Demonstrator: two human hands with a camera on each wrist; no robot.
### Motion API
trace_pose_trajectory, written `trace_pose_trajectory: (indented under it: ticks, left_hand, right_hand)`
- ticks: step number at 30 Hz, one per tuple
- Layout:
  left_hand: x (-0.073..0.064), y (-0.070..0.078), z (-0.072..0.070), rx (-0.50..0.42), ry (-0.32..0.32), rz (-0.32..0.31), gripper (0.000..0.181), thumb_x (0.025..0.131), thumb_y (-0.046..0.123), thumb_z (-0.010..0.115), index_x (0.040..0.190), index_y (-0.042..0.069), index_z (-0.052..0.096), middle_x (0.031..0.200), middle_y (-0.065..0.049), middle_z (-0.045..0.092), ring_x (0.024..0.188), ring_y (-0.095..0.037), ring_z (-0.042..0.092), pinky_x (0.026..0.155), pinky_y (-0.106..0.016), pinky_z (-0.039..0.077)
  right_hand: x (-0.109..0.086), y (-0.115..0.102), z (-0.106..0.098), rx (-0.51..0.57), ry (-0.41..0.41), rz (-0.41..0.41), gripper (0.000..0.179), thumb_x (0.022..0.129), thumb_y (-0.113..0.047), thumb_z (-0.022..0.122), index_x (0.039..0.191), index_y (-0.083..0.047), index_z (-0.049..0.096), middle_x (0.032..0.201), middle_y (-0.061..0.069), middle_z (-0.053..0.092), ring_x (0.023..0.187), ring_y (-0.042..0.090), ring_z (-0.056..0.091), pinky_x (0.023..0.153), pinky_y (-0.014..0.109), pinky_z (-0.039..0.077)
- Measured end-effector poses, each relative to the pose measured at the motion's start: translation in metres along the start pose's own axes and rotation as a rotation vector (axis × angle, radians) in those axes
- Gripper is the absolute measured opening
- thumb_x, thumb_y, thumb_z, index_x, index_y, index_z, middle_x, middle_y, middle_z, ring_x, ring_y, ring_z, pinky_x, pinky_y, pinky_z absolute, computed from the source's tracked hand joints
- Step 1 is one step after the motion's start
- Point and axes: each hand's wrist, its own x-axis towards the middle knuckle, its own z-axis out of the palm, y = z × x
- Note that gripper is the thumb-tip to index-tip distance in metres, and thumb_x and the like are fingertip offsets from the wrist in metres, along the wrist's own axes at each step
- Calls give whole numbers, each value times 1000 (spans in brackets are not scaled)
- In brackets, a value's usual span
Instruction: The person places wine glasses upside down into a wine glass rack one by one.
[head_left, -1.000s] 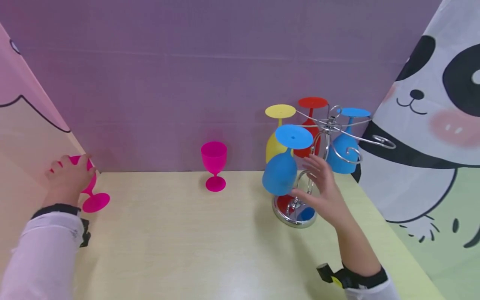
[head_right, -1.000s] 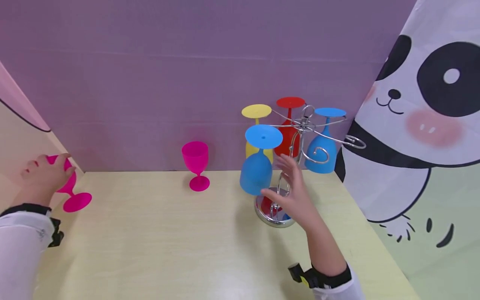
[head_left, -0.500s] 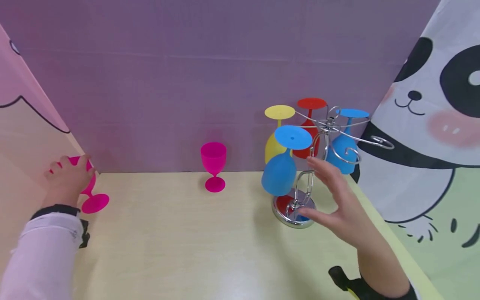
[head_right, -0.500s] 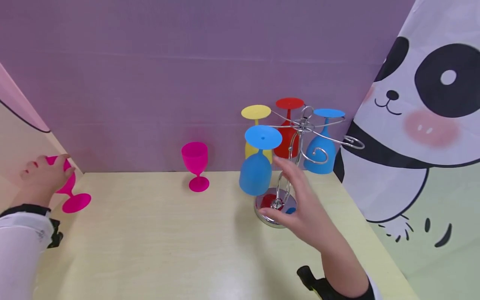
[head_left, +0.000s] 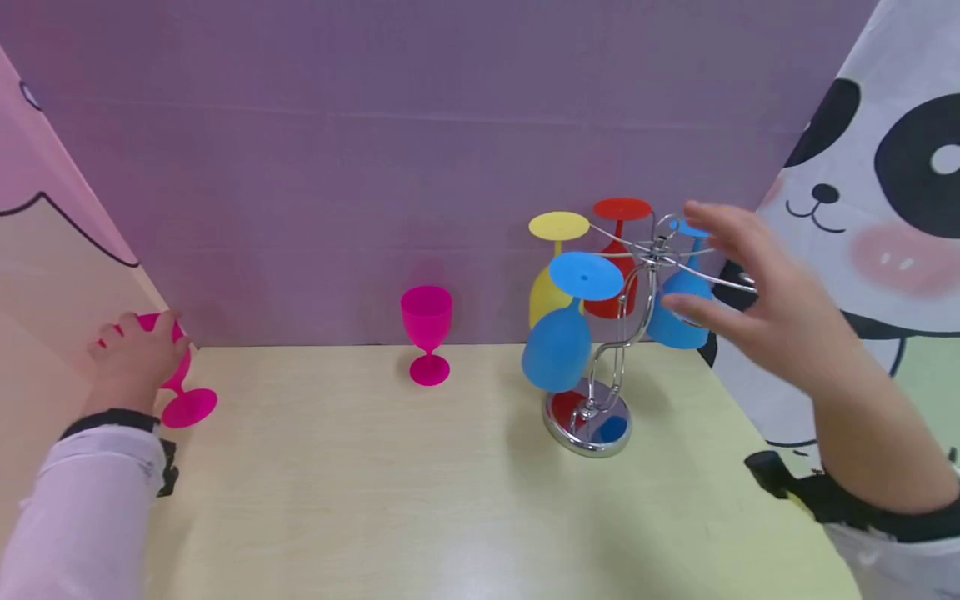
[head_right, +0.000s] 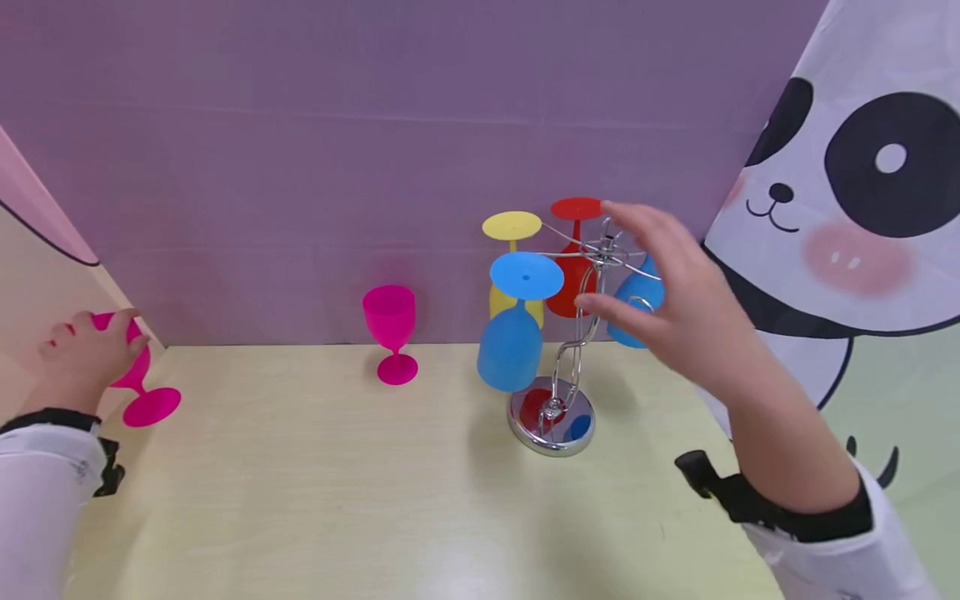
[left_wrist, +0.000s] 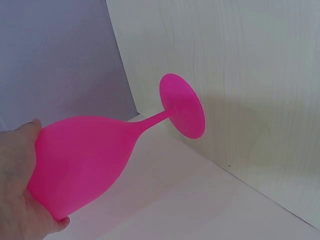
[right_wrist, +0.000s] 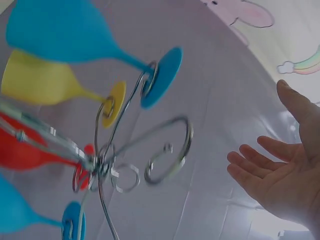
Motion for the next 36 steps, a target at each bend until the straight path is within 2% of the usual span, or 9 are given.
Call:
trace_pose_trajectory:
  ticks: [2,4,6,8,13,18,26,30,36]
  left_hand:
    - [0,0,0,-1,-1,-3,62,95,20,49,140,-4,13,120,-51,11,112,-73,16,90,-80,21]
    - [0,0,1,2,-1,-5,62,95,21,48,140,-3,12,119,-51,11,112,-73,16,90,-80,21]
    - [1,0,1,0,-5,-3,65,95,21,49,142,-3,11,120,-51,11,111,-73,16,90,-80,21]
    - [1,0,0,-5,-10,-3,67,95,22,49,143,-3,10,120,-51,10,111,-74,15,90,-80,21]
    - [4,-3,1,-7,-25,-3,70,94,24,51,143,-4,9,120,-52,10,111,-74,15,89,-81,20]
    - [4,-7,2,-2,-39,-7,74,94,27,52,146,-2,8,120,-50,11,110,-73,16,89,-81,21]
    - [3,-7,-2,23,-34,-12,75,95,33,51,147,0,9,119,-47,13,109,-71,18,87,-80,26]
    - [2,-6,-4,25,-28,-7,76,95,32,53,147,-1,9,119,-47,14,108,-71,18,87,-80,26]
    - [1,-6,-2,13,-37,-15,76,95,32,52,149,0,8,121,-47,13,109,-71,17,89,-80,25]
  right_hand:
    - [13,6,-8,-25,-31,35,83,80,-7,77,150,-20,34,149,14,40,130,40,43,95,0,32]
    - [25,12,-14,-65,-48,49,80,82,-10,76,150,-17,34,148,17,40,131,42,42,105,22,43]
    - [38,18,-18,-119,-75,72,78,84,-13,74,150,-13,34,148,21,39,131,44,41,101,48,48]
    - [51,22,-20,-163,-122,109,77,86,-18,73,150,-9,32,148,24,37,130,48,39,90,68,43]
    - [76,38,-20,-282,-273,162,77,89,-29,69,150,-3,29,147,29,35,127,51,39,90,67,44]
    - [94,53,-16,-376,-371,170,73,91,-31,67,147,1,32,142,32,39,126,50,40,92,66,45]
    - [114,72,-13,-404,-571,144,61,94,-30,62,142,1,41,137,32,45,125,50,42,91,61,49]
    - [119,76,-10,-371,-606,103,52,94,-25,63,136,1,49,130,28,54,118,46,50,88,55,53]
    - [119,77,-4,-360,-593,75,30,95,-17,62,120,0,64,108,20,67,98,34,60,82,46,56]
